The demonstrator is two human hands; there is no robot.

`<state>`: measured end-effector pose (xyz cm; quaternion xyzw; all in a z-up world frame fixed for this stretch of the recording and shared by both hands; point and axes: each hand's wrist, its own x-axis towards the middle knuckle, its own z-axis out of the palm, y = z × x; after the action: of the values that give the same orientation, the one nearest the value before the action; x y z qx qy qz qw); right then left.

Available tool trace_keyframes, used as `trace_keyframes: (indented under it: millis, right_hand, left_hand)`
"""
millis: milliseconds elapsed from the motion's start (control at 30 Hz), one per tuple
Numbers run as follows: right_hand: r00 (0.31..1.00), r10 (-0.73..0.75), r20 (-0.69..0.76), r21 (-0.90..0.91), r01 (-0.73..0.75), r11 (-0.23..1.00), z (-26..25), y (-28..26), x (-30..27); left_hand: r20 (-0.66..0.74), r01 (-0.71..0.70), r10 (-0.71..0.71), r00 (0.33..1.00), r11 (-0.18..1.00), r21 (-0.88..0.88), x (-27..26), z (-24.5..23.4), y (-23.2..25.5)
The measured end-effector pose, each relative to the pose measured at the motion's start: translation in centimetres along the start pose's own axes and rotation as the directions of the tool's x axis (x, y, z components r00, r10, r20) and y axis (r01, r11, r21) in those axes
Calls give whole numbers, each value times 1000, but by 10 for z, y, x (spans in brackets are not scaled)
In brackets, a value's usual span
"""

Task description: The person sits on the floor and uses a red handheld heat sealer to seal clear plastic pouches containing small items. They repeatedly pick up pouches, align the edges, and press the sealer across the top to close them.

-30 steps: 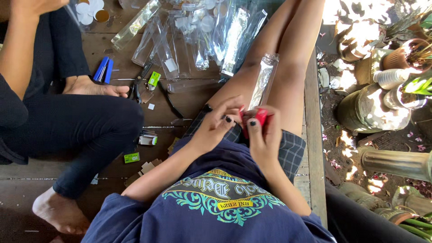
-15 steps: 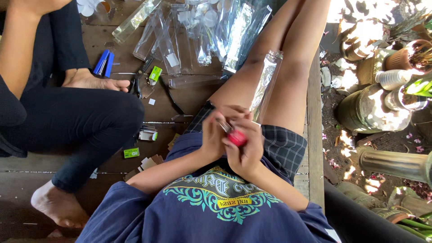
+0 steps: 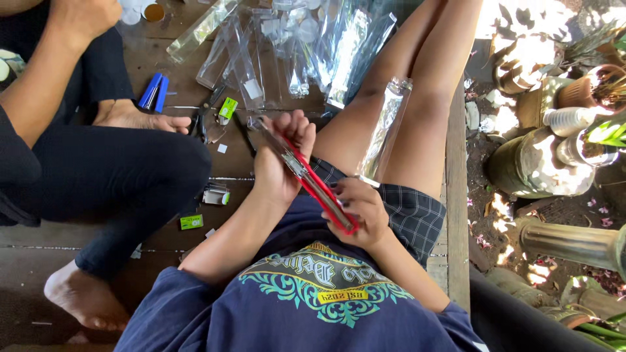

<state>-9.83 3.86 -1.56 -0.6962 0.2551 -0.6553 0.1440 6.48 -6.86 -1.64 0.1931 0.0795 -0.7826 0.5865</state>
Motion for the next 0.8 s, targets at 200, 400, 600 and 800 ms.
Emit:
trace_keyframes:
  millis: [200,400,600,800]
  right_hand:
    - [991,94,99,-171,-76,982,15,4,10]
    - [984,43,173,-217,-5,976,22,7,21]
    - [999,12,43,-257,-1,966,12,-3,27]
    - [998,-40,-51,-130,33,991,11,3,23]
  left_hand:
    - [-55,220,-216,975,892,395,-6,-13,-32]
    - [-21,323,-395,919,720,614,13,-66,-21]
    - [125,-139,75,989,220,966,62,-110,50]
    - [339,68,649,681,-517,853,154,-209,156]
